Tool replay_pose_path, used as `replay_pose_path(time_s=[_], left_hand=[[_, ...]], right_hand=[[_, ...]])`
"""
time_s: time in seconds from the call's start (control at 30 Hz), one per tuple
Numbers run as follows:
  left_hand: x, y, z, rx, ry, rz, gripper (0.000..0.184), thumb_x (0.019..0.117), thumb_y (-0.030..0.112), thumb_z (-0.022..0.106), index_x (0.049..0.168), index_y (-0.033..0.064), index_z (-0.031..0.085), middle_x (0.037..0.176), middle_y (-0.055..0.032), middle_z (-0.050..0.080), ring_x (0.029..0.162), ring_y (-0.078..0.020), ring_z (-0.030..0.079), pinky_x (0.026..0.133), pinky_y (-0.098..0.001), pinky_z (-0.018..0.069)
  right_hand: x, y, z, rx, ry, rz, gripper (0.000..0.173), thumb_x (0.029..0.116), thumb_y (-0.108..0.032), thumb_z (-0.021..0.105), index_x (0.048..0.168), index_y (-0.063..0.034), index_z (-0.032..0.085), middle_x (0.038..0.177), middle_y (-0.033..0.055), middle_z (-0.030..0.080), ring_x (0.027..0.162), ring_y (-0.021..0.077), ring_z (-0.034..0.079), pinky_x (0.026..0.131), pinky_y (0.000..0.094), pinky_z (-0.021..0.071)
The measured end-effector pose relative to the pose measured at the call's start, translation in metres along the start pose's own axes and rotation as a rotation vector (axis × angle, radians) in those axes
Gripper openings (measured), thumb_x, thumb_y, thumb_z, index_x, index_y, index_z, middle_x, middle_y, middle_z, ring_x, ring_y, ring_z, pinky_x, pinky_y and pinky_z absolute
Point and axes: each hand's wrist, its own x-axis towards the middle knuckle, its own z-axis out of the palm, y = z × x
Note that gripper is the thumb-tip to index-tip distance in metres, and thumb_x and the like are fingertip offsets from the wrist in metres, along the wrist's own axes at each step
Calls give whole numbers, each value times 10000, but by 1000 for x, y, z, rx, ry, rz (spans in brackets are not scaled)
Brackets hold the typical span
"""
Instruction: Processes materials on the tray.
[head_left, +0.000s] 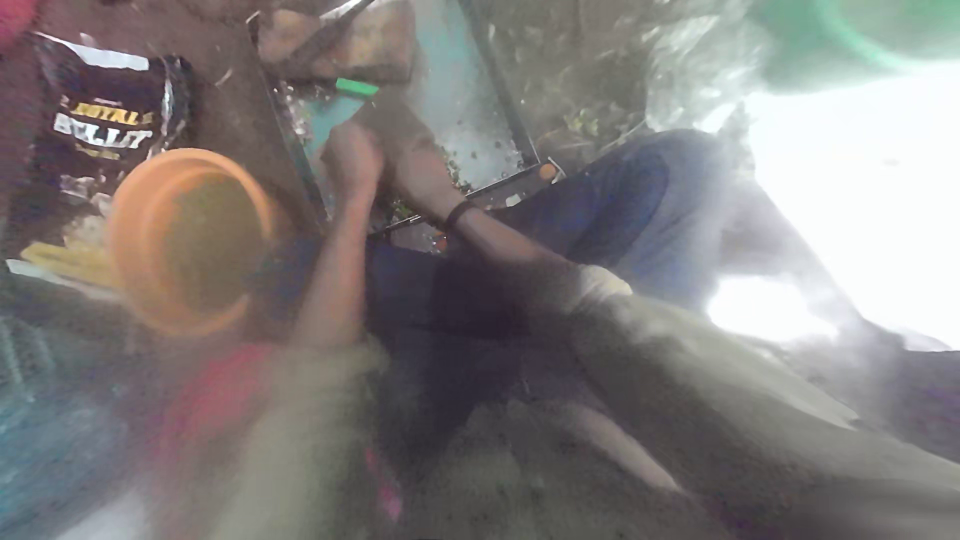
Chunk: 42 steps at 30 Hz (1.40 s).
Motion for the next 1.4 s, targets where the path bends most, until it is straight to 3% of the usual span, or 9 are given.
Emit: replay_pose_path(time_s=[0.13, 0.2, 0.27, 0.37, 0.5, 0.9, 1.0, 1.17, 1.4], left_hand=[[0, 1, 0, 7, -17, 27, 210, 944, 154, 655, 1097, 68, 771, 1221, -209, 706, 1180, -394, 664, 1010, -629, 516], [0, 1, -1, 4, -17, 13, 211, 944, 174, 669, 1091, 60, 770, 1219, -214, 707, 1183, -397, 663, 1016, -624, 516], [0, 0, 0, 2, -13, 2, 212, 938, 189, 682, 1095, 77, 769, 1204, -207, 717, 1170, -394, 672, 1012, -621, 520], [-3, 0, 2, 4, 5, 11, 213, 936, 200, 678, 1097, 102, 778, 1179, -187, 732, 1139, -382, 690, 983, -628, 534], [-4, 1, 5, 19, 59, 7, 235, 958, 257, 663, 1125, 126, 765, 1173, -158, 740, 1112, -363, 706, 949, -630, 556], [-10, -10, -5, -100, 8, 47, 385, 927, 247, 741, 1286, 106, 721, 1240, -124, 733, 1195, -312, 678, 1065, -564, 505], [-9, -10, -1, -92, 12, 35, 320, 916, 227, 736, 1222, 136, 752, 1200, -110, 749, 1158, -313, 697, 1030, -582, 528], [-10, -4, 3, 31, 20, 25, 245, 953, 219, 662, 1142, 115, 779, 1205, -176, 732, 1180, -379, 676, 1017, -625, 518], [-12, 7, 3, 127, 16, -68, 261, 950, 175, 665, 1097, -34, 721, 1191, -251, 702, 1149, -417, 676, 982, -619, 536]], right_hand=[[-32, 5, 3, -31, -64, 25, 326, 1002, -186, 580, 1269, -17, 661, 1140, 245, 702, 1027, 446, 699, 801, 631, 568], [-43, 11, 7, -46, -81, 44, 252, 999, -184, 579, 1143, -15, 698, 1084, 238, 713, 999, 438, 706, 768, 628, 571], [-50, 17, 6, -65, -108, 67, 267, 1003, -191, 557, 1169, -26, 685, 1063, 229, 716, 991, 431, 709, 755, 619, 569], [-59, 21, 0, -34, -139, 95, 194, 964, -181, 607, 1007, -16, 699, 1029, 214, 711, 974, 403, 707, 738, 609, 564], [-58, 29, -4, 47, -108, 119, 249, 956, -248, 613, 966, -13, 693, 1006, 208, 710, 967, 388, 707, 742, 604, 560], [-48, 41, -5, 53, -49, 80, 229, 973, -211, 593, 1027, -8, 686, 1059, 220, 705, 1013, 404, 701, 755, 611, 557], [-40, 37, -8, 42, -36, 57, 269, 978, -190, 589, 1158, -10, 678, 1106, 215, 706, 1039, 399, 698, 779, 589, 568], [-20, 18, -19, 75, -47, 30, 243, 1006, -202, 569, 1102, -16, 694, 1150, 216, 699, 1073, 398, 691, 810, 607, 570], [25, 3, -8, 102, 74, -74, 343, 1037, -319, 512, 1110, -62, 727, 1145, 173, 722, 1084, 368, 699, 829, 621, 573]])
